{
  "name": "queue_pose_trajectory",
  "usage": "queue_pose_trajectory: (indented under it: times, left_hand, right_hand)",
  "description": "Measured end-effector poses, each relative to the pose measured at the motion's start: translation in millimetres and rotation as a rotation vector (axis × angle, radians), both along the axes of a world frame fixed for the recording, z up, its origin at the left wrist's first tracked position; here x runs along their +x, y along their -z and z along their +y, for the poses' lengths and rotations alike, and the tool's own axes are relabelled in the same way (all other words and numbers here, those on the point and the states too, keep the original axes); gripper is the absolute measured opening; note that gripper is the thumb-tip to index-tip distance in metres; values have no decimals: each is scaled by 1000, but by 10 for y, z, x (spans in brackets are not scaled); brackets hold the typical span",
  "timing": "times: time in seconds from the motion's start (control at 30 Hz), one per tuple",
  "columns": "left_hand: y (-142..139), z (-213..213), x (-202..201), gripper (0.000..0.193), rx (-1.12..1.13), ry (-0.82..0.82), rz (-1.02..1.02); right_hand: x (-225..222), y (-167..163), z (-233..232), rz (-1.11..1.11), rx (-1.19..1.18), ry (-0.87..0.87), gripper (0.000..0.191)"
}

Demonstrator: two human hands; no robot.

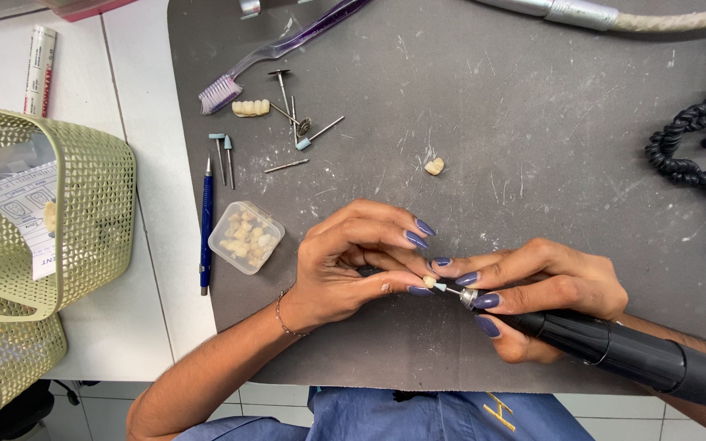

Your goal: The person holds small acrylic dental prosthetic teeth and grinds and smooths them using a handheld rotary grinding tool with different bits, working on one tooth at a time and setting finished pieces on the bench mat.

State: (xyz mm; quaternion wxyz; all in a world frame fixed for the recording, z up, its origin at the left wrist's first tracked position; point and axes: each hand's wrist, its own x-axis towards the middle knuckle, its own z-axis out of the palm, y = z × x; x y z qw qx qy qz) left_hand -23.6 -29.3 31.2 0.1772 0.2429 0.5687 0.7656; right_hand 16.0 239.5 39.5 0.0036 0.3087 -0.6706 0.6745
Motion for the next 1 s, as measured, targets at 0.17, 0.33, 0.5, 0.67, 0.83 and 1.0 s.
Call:
queue_pose_trajectory:
  times: [0.17,0.33,0.5,0.67,0.83,1.0]
  left_hand:
    - [14,1,6,36,-9,3,12]
    - [30,3,-1,36,-9,-3,4]
    - [23,6,7,36,13,-2,-18]
    - [8,-1,8,36,13,0,-32]
    - [12,2,10,35,21,-7,-35]
    - [31,5,42,35,48,-21,-62]
  right_hand:
    - [-2,-11,-5,1,-6,5,24]
    - [-6,-19,-13,-8,-6,1,24]
    - [-4,-29,-5,-7,-3,2,25]
    - [-11,-16,-17,1,-19,7,24]
    - [-12,-14,-36,1,-38,3,24]
    - [-7,-31,-20,-20,-35,-6,26]
